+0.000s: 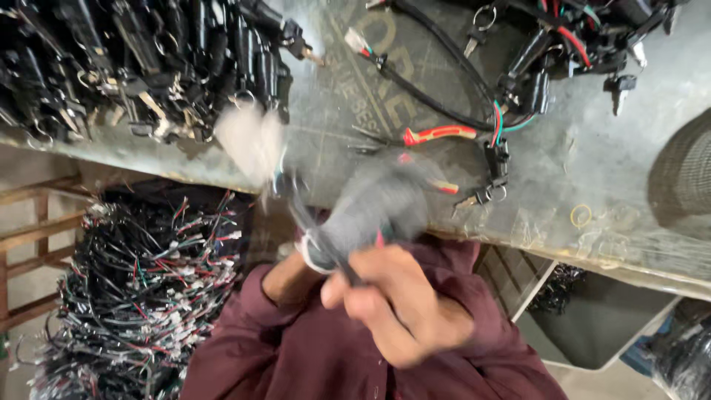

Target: The person, wearing a glove on one hand, works at a factory bench processing black cable harnesses. They use red-handled pliers to cut and strip the cable, pull insulation off the wire ends, and fit terminal connectors onto the prepared wires, handling one harness at a time.

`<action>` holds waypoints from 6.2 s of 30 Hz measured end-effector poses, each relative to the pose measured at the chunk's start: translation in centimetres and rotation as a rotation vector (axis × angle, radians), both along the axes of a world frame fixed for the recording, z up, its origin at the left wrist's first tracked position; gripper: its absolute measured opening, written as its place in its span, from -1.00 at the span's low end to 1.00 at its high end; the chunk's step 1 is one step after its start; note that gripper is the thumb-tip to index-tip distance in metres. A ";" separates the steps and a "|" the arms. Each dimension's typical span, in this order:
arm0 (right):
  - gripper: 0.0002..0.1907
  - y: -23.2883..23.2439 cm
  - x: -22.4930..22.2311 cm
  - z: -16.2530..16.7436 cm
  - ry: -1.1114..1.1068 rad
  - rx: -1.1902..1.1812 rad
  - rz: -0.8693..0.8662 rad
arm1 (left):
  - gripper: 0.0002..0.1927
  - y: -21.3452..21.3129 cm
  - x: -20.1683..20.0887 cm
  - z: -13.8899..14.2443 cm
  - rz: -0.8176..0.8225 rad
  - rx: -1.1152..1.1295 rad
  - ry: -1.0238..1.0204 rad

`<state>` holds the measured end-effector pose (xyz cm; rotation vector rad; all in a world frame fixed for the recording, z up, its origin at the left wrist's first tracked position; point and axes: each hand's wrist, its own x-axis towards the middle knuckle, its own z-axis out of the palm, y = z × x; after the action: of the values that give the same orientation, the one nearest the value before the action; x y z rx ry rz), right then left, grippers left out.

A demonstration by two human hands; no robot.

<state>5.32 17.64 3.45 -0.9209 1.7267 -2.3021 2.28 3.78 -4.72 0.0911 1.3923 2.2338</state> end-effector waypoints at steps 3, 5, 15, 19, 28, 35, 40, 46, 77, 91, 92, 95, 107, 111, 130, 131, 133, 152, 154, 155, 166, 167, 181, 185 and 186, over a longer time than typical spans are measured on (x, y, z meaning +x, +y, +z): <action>-0.76 1.3 0.0 1.3 0.189 0.279 -0.089 | -0.72 -1.8 -1.1 2.2 0.018 -0.137 0.084; -0.75 1.6 -0.2 0.8 0.485 0.698 -0.271 | -0.71 -4.1 -1.7 4.0 0.247 -0.213 0.168; -0.82 3.3 -1.4 -3.0 0.410 0.930 -0.535 | -0.73 -3.3 -0.3 7.6 0.132 -0.022 0.232; -0.84 1.3 -3.0 1.7 0.300 0.205 -0.538 | -0.71 -1.1 0.4 7.5 -0.015 0.038 -0.015; -0.80 9.7 -1.5 -0.4 0.182 -0.342 -0.256 | -0.75 1.0 2.7 4.6 -0.386 -0.148 0.730; -0.76 10.4 -5.0 -5.3 -0.349 -0.873 -0.502 | -0.80 -2.2 -1.1 2.2 -0.222 -0.041 0.452; -0.62 4.1 -2.8 -8.9 -0.390 0.575 -0.337 | -0.57 -4.6 -1.9 3.1 -0.137 0.308 -0.176; -0.58 3.5 -0.6 -12.3 -0.448 0.512 -0.356 | -0.67 -3.4 -2.0 3.7 0.266 -0.140 0.139; -0.71 4.2 -0.7 -11.7 -0.563 0.037 -0.217 | -0.38 -2.2 -1.2 3.8 0.112 -0.718 0.724; -0.21 5.4 -1.3 -11.6 -0.429 0.112 0.346 | -0.74 -4.6 -2.5 3.1 -0.323 -0.199 0.695; -0.20 5.7 -0.6 -12.2 -0.513 0.031 0.394 | -0.78 -4.7 -2.3 3.2 -0.254 -0.199 0.681; -0.19 5.9 0.8 -15.0 -0.644 -0.050 0.331 | -0.88 -4.0 -1.6 3.0 -0.115 -0.225 0.646; -0.31 1.4 -3.8 -8.3 0.201 0.707 -0.522 | -0.61 -2.9 -1.9 0.2 0.169 -0.165 0.127; -0.15 3.2 -5.2 -6.9 0.402 1.282 -0.530 | -0.68 -4.0 -1.2 -0.6 0.308 -0.191 0.235; -0.69 3.3 -5.7 -7.5 0.359 0.921 -0.441 | -0.56 -2.4 2.9 3.9 0.217 -0.146 0.086; -0.64 3.2 -5.9 -7.3 0.382 0.955 -0.447 | -0.52 -2.5 2.8 4.3 0.205 -0.167 0.035; -0.55 3.0 -6.4 -7.0 0.456 1.049 -0.495 | -0.46 -2.8 2.0 5.0 0.169 -0.203 0.000; -0.64 3.2 -3.3 -7.3 0.239 1.170 -0.499 | -0.32 -3.0 2.3 2.8 0.171 -1.060 0.824; -0.60 3.1 -2.9 -7.5 0.205 1.224 -0.501 | -0.36 -3.1 2.5 2.7 0.181 -1.156 0.874; -0.61 3.0 -2.8 -7.7 0.185 1.242 -0.503 | -0.38 -3.1 2.5 2.7 0.169 -1.188 0.883; -0.56 1.8 -1.4 -8.4 0.042 1.035 -0.473 | -0.33 -4.5 1.0 4.2 0.010 -1.196 0.965; -0.59 1.7 -1.6 -8.5 0.064 1.061 -0.503 | -0.34 -4.5 1.1 4.5 0.018 -1.101 0.894; -0.66 0.8 -2.3 -8.9 0.051 0.989 -0.539 | -0.28 -5.1 0.4 5.7 0.008 -0.907 0.772; -0.67 0.9 -3.9 -9.3 0.141 0.695 -0.452 | -0.27 -6.6 -0.2 5.9 -0.270 -0.486 0.533; -0.64 1.0 -4.5 -9.3 0.149 0.584 -0.387 | -0.26 -6.8 -0.4 5.8 -0.372 -0.304 0.427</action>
<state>0.83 18.67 -5.81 -0.6956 2.6276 -1.7395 1.93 -3.06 1.08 0.6952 1.7508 1.7360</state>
